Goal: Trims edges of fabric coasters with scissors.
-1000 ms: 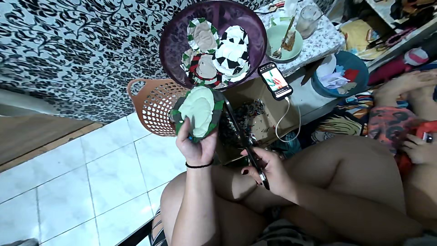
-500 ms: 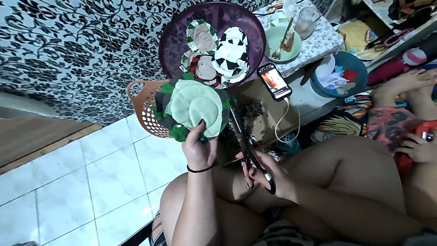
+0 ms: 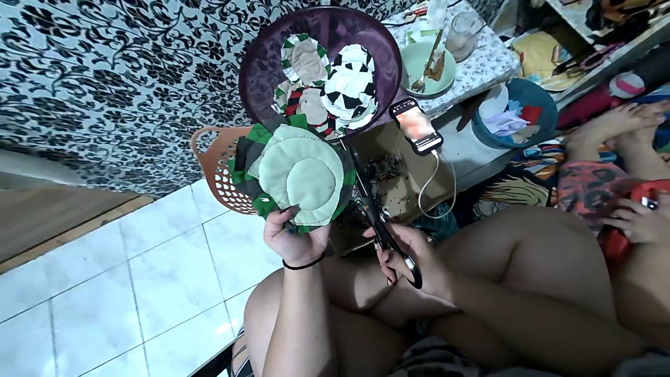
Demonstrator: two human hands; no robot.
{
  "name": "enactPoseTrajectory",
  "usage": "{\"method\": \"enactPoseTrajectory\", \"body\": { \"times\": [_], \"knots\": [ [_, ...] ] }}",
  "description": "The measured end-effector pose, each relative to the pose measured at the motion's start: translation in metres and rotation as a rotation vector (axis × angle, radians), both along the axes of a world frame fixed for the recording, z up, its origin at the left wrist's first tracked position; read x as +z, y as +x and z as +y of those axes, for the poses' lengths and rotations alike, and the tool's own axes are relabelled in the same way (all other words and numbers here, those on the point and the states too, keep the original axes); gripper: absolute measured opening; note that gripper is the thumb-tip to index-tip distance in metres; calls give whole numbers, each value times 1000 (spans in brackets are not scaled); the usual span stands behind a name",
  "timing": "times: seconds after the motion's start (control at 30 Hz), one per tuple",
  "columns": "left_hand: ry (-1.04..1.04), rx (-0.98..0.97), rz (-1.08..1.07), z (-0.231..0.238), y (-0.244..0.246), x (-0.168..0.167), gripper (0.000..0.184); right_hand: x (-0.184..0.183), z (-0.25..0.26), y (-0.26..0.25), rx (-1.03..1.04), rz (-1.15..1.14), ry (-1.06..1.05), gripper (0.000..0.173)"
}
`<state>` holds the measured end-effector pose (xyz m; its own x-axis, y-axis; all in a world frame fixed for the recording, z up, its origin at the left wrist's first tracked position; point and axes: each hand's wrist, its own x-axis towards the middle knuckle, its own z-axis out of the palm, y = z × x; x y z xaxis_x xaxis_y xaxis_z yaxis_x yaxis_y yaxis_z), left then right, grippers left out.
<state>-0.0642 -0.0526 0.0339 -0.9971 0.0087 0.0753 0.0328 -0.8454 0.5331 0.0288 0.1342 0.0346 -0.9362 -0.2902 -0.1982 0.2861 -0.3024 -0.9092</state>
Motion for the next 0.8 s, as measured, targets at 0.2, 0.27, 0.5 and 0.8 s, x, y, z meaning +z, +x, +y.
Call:
{"method": "enactPoseTrajectory", "body": {
  "times": [0.2, 0.27, 0.5, 0.8],
  "knots": [
    [40, 73, -51, -5, -3, -2, 26, 3, 1, 2, 5, 13, 93, 45],
    [53, 82, -54, -9, -5, -3, 30, 3, 0, 4, 3, 51, 124, 46],
    [94, 96, -61, -15, -10, -8, 37, 8, -3, 10, 10, 57, 166, 42],
    [54, 104, -46, -24, -16, -13, 43, 7, -3, 12, 16, 103, 188, 41]
  ]
}}
